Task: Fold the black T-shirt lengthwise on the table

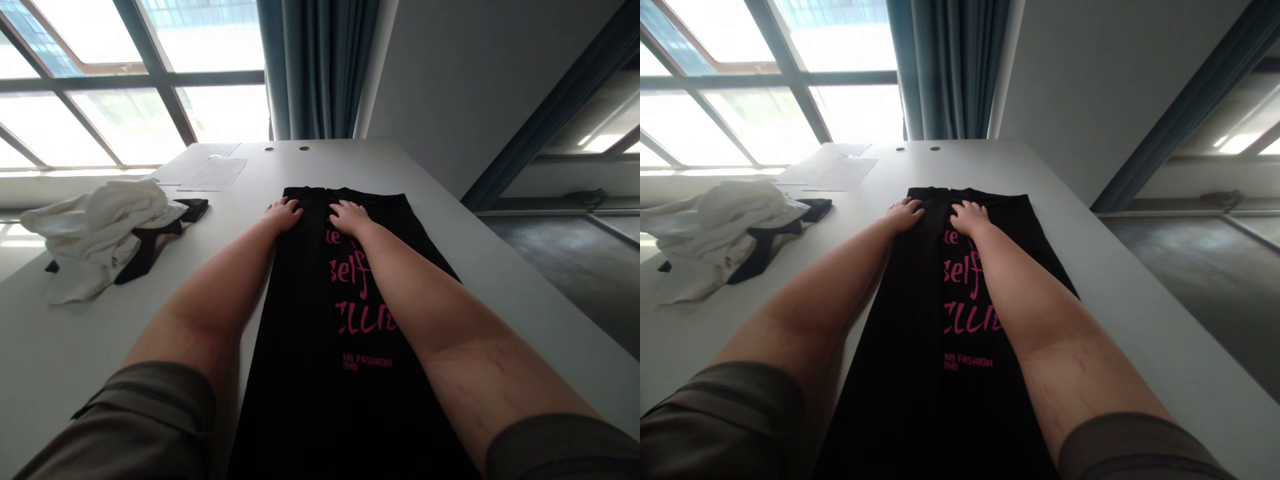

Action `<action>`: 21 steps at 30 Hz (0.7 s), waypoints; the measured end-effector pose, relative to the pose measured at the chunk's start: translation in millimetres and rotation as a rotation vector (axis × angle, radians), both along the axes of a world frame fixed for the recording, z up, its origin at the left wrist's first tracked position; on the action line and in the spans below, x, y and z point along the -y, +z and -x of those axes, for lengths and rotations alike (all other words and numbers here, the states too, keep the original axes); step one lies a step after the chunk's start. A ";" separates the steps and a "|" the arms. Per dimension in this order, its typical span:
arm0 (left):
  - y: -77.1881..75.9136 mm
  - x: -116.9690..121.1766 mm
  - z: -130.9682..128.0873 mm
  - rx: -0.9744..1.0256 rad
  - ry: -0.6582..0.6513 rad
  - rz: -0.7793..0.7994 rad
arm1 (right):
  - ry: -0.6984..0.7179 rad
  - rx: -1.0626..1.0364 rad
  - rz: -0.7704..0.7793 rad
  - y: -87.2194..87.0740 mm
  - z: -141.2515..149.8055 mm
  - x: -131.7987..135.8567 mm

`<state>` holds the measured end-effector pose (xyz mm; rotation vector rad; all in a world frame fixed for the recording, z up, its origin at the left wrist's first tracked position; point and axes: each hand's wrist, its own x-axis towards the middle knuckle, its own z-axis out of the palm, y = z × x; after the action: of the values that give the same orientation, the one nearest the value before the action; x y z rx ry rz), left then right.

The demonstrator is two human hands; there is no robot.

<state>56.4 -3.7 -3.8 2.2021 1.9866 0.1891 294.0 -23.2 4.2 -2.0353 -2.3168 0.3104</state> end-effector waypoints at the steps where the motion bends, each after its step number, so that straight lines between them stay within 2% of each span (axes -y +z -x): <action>1: 0.2 0.2 -0.1 -0.001 0.000 0.002 | 0.000 0.000 0.002 0.6 0.1 0.6; 21: -1.1 -1.3 0.8 -0.001 -0.002 0.004 | 0.003 0.003 0.000 2.6 1.2 3.0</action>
<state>55.6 -2.3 -4.9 2.2024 1.9831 0.1827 292.8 -26.2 6.8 -2.0336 -2.3223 0.3067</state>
